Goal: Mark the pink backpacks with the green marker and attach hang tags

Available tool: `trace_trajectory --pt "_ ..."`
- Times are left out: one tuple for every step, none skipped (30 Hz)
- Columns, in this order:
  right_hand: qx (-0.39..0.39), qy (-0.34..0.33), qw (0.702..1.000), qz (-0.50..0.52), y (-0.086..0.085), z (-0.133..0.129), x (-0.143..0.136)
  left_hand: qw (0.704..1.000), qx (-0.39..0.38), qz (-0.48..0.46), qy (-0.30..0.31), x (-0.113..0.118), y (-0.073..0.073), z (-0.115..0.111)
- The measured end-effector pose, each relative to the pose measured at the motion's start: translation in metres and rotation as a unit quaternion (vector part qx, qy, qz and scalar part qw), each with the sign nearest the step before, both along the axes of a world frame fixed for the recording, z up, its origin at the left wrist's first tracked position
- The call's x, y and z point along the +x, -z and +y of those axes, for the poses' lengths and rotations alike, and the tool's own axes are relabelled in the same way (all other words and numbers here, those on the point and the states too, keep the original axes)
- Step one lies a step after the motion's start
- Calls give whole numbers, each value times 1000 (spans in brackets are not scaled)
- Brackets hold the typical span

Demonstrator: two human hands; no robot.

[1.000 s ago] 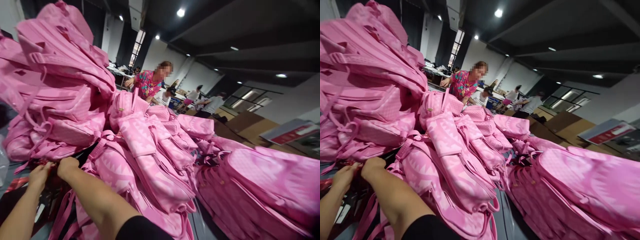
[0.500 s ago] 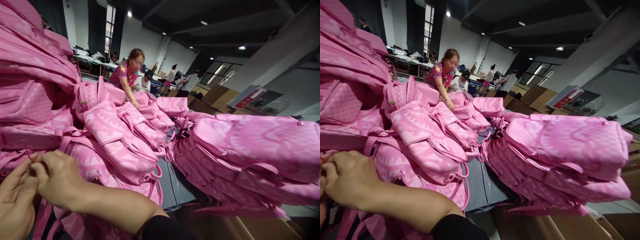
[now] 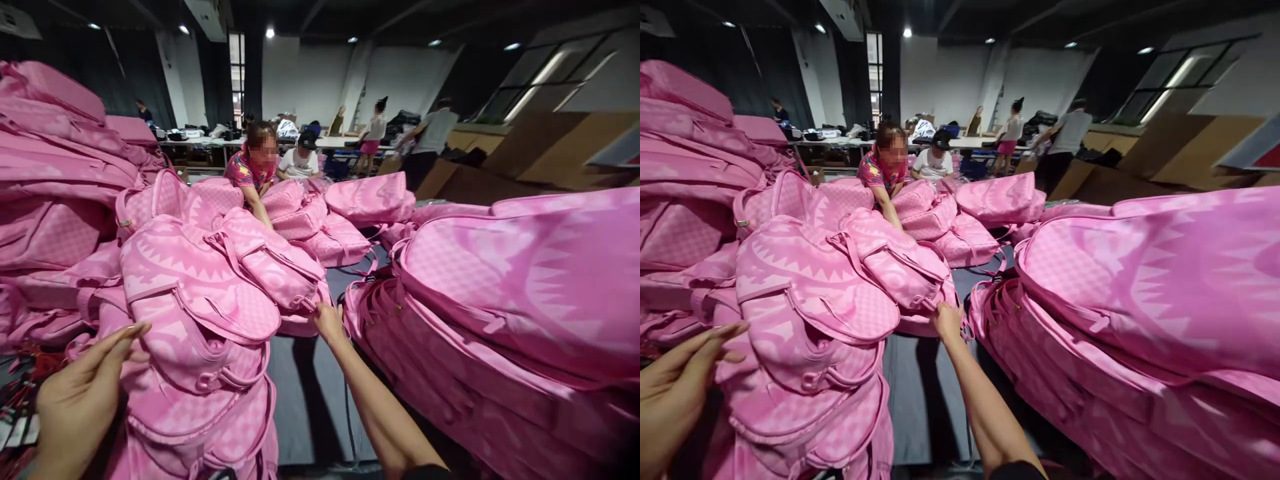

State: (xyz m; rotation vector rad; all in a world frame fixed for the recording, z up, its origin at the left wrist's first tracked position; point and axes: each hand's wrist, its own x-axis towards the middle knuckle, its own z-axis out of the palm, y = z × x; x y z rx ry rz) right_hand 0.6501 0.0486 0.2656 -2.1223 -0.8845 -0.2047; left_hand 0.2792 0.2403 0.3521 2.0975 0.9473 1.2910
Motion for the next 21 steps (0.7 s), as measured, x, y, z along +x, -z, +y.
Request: trace_trajectory --pt "-15 -12 1000 6 8 -3 4 996 51 64 34 17 -7 -11" --pt "-25 -31 999 7 11 -4 2 982 95 147 74 35 -12 -19" --pt "-31 -57 998 4 9 -1 -6 956 123 243 111 51 -15 -26" --pt "-32 -89 996 -3 3 4 -18 922 128 342 132 64 -16 -30" --pt "-30 -123 992 -11 -8 10 -32 884 118 432 135 72 -15 -33" --pt "-25 -160 987 -20 -21 16 -49 849 103 503 126 76 -13 -35" --pt "-15 -202 979 -31 -35 22 -68 821 90 552 115 74 -10 -36" --pt "-3 -249 968 -43 -47 27 -86 805 80 578 105 69 -7 -37" --pt "17 -307 950 -61 -57 30 -104 800 73 588 96 60 -3 -37" --pt "44 -376 922 -82 -64 30 -119 800 67 590 87 49 0 -37" --pt "64 -434 893 -100 -67 27 -133 801 62 591 73 39 4 -36" --pt "75 -481 866 -115 -65 21 -143 801 60 593 60 29 8 -35" --pt "77 -506 850 -123 -61 11 -149 802 62 591 50 22 11 -35" --pt "74 -507 850 -124 -53 0 -150 807 68 584 48 16 15 -35" --pt "72 -492 859 -123 -45 -12 -147 816 72 571 52 12 19 -36" --pt "76 -463 875 -118 -35 -24 -140 828 75 552 63 11 22 -37" --pt "85 -428 893 -111 -27 -33 -128 842 76 529 76 11 25 -39" --pt "93 -396 908 -105 -19 -39 -113 855 75 506 89 13 28 -39" --pt "92 -367 921 -95 -12 -43 -98 866 73 485 98 16 29 -40" --pt "81 -341 933 -84 -5 -44 -82 874 72 470 102 19 30 -39" --pt "59 -316 944 -71 2 -44 -68 878 73 461 104 22 30 -39"
